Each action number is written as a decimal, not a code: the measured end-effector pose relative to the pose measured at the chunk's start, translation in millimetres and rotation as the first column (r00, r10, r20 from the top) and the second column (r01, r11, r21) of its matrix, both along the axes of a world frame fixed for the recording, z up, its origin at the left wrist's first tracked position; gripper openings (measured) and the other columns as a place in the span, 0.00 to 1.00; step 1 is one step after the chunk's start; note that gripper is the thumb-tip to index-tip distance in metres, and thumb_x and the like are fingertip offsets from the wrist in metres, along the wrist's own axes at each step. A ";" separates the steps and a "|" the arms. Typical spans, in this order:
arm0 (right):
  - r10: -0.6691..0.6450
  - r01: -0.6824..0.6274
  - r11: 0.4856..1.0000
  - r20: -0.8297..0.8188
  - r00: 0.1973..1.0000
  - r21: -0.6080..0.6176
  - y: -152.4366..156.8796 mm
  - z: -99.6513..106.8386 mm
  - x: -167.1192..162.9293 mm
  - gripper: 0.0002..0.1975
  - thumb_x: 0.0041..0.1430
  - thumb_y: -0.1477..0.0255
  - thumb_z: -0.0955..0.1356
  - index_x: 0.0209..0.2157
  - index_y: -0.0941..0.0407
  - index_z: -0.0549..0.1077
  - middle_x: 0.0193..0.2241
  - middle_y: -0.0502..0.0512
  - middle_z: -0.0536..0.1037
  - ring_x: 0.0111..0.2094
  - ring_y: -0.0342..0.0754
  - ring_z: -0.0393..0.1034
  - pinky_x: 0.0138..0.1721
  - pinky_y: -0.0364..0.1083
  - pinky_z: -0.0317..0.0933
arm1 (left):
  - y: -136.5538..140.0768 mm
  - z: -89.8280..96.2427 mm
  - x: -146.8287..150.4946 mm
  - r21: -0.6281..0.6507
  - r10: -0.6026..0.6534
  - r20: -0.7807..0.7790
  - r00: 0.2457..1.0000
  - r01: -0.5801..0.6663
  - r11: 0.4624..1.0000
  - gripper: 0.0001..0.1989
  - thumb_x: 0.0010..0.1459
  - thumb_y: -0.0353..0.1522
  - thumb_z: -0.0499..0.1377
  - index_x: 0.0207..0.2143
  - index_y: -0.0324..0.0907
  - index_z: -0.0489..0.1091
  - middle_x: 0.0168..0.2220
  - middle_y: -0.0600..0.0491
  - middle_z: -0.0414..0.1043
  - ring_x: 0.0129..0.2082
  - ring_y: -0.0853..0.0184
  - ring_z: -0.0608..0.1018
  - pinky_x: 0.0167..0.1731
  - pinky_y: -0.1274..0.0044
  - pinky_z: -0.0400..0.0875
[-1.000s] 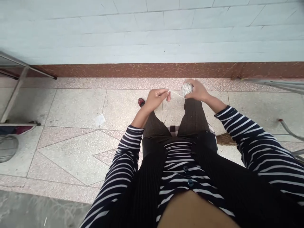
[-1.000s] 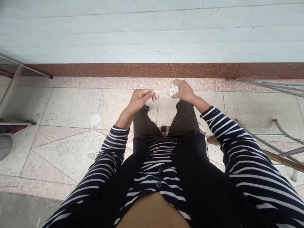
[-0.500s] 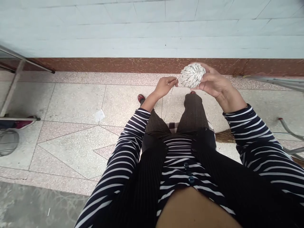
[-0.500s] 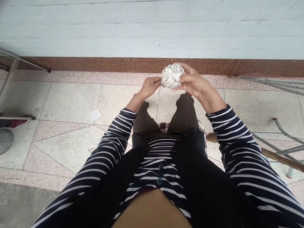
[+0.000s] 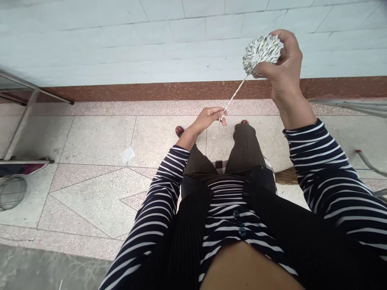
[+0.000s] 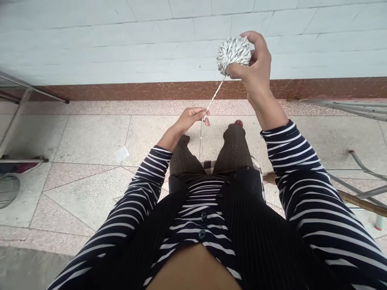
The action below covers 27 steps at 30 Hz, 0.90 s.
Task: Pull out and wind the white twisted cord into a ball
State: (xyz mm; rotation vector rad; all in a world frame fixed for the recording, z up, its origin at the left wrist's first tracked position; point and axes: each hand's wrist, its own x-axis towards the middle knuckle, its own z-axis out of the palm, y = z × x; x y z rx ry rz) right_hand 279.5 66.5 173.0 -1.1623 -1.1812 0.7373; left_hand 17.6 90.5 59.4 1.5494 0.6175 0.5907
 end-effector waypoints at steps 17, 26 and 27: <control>0.144 -0.147 0.989 -0.115 0.983 -0.020 -42.5 29.4 -61.9 0.30 0.41 0.75 0.80 0.46 0.38 0.76 0.47 0.45 0.81 0.59 0.60 0.73 0.53 0.56 0.76 | -1.1 -62.6 -11.3 0.071 0.214 -0.087 0.973 -0.208 0.975 0.15 0.62 0.36 0.67 0.51 0.42 0.79 0.57 0.43 0.82 0.59 0.57 0.82 0.67 0.64 0.69; 0.189 -0.194 0.977 -0.056 0.980 -0.090 -41.1 21.9 -78.1 0.31 0.41 0.79 0.79 0.47 0.40 0.77 0.44 0.48 0.80 0.51 0.59 0.75 0.41 0.55 0.75 | -16.1 -1.3 38.1 0.095 0.278 0.130 0.952 -0.291 0.952 0.23 0.71 0.53 0.62 0.40 0.43 0.79 0.40 0.48 0.84 0.52 0.59 0.83 0.60 0.66 0.73; 0.151 -0.153 0.987 -0.044 0.988 -0.044 -37.2 21.6 -72.9 0.30 0.42 0.79 0.79 0.46 0.39 0.77 0.45 0.47 0.81 0.52 0.58 0.75 0.43 0.55 0.74 | -22.7 -1.8 37.3 0.077 0.251 0.138 0.958 -0.263 0.962 0.24 0.72 0.53 0.60 0.39 0.43 0.79 0.39 0.49 0.84 0.50 0.60 0.83 0.59 0.67 0.73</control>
